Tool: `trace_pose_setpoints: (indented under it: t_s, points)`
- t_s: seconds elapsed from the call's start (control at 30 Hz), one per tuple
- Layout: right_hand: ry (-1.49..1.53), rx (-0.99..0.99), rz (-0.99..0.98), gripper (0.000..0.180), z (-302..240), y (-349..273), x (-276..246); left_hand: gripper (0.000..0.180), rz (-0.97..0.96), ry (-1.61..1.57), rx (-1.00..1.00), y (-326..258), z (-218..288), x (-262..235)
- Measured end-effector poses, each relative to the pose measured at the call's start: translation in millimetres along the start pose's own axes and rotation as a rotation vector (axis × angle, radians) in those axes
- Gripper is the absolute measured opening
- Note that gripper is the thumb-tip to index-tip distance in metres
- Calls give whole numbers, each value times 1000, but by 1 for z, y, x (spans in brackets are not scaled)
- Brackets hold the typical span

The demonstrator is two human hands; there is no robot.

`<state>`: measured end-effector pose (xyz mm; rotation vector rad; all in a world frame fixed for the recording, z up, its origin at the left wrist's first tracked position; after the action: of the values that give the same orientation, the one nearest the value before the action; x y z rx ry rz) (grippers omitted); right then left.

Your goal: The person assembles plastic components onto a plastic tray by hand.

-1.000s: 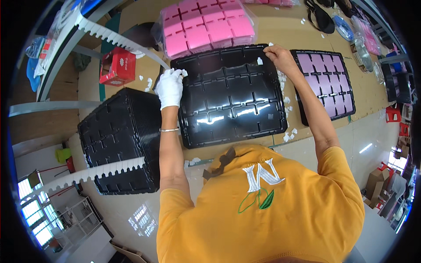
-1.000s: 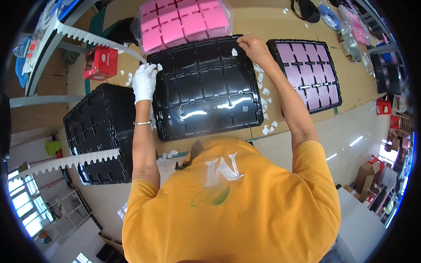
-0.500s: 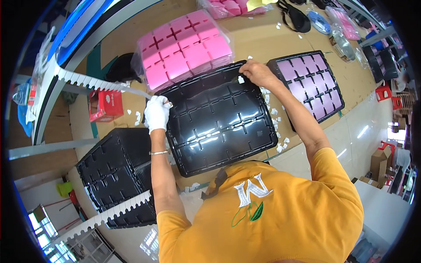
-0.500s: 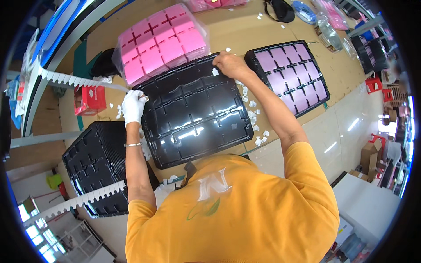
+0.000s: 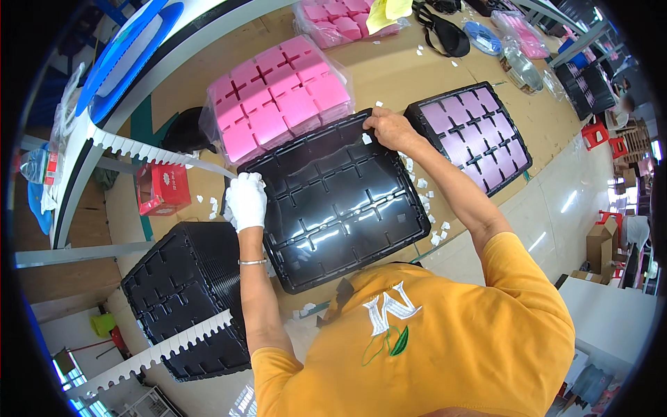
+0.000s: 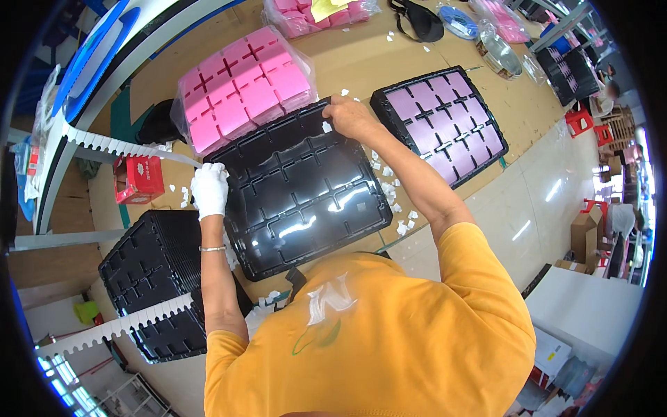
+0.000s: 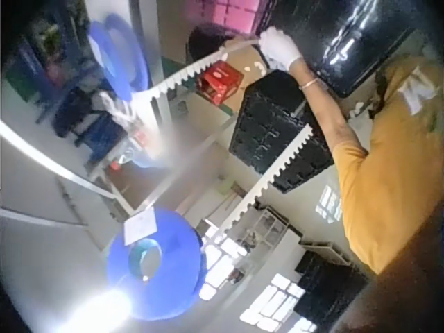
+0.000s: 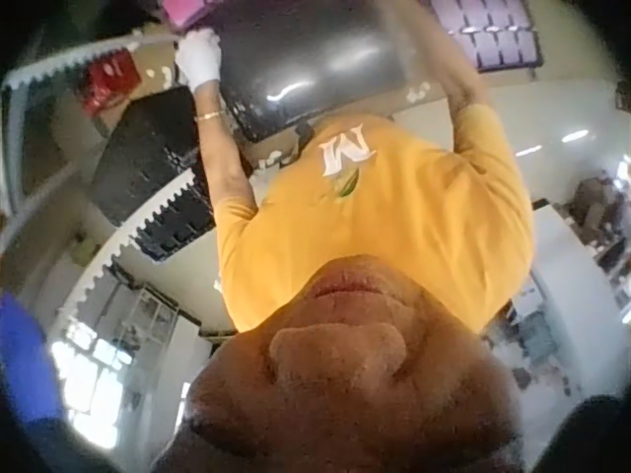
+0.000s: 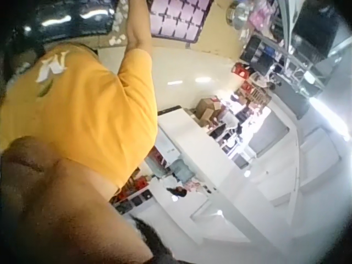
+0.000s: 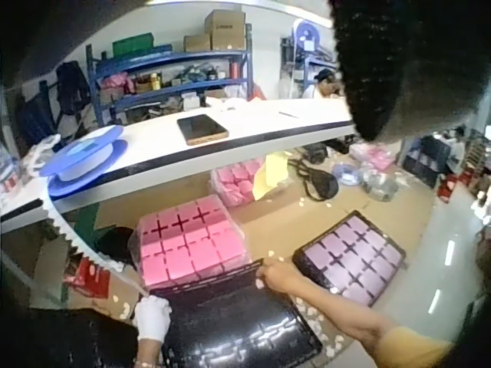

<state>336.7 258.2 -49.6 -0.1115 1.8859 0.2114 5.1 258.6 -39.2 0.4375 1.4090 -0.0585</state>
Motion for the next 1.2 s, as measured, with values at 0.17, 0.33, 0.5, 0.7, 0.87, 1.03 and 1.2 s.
trace_pose_setpoints:
  t_s: [0.17,0.33,0.5,0.7,0.87,1.03,1.2]
  points:
    - [-37,-11,6,17,2,2,8,10,-1,-13,-24,0,1,-2]
    - [61,22,25,12,12,3,16,9,-13,-91,-57,1,1,-3]
    - [38,-96,168,5,-3,-6,8,9,-7,-100,-46,0,2,-2]
    - [-18,-99,38,9,-7,4,4,9,-8,-95,-51,3,-1,0]
    - [-146,-296,-3,9,-10,6,1,9,2,-124,-40,3,-3,0]
    - [-128,-247,-119,8,-12,13,-2,10,9,-122,-21,0,-5,4]
    - [-19,-192,-177,8,-7,18,3,9,-2,-147,-50,2,-2,0]
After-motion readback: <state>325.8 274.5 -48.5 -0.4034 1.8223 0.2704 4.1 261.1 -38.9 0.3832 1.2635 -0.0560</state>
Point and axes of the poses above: each hand's wrist, its own y-axis towards the middle knuckle, its own x-axis out of the palm, z = x × y, the point moved 5 cm from there along y, towards the middle knuckle, and after that the axes turned 4 degrees about -y, right-handed, at the moved point
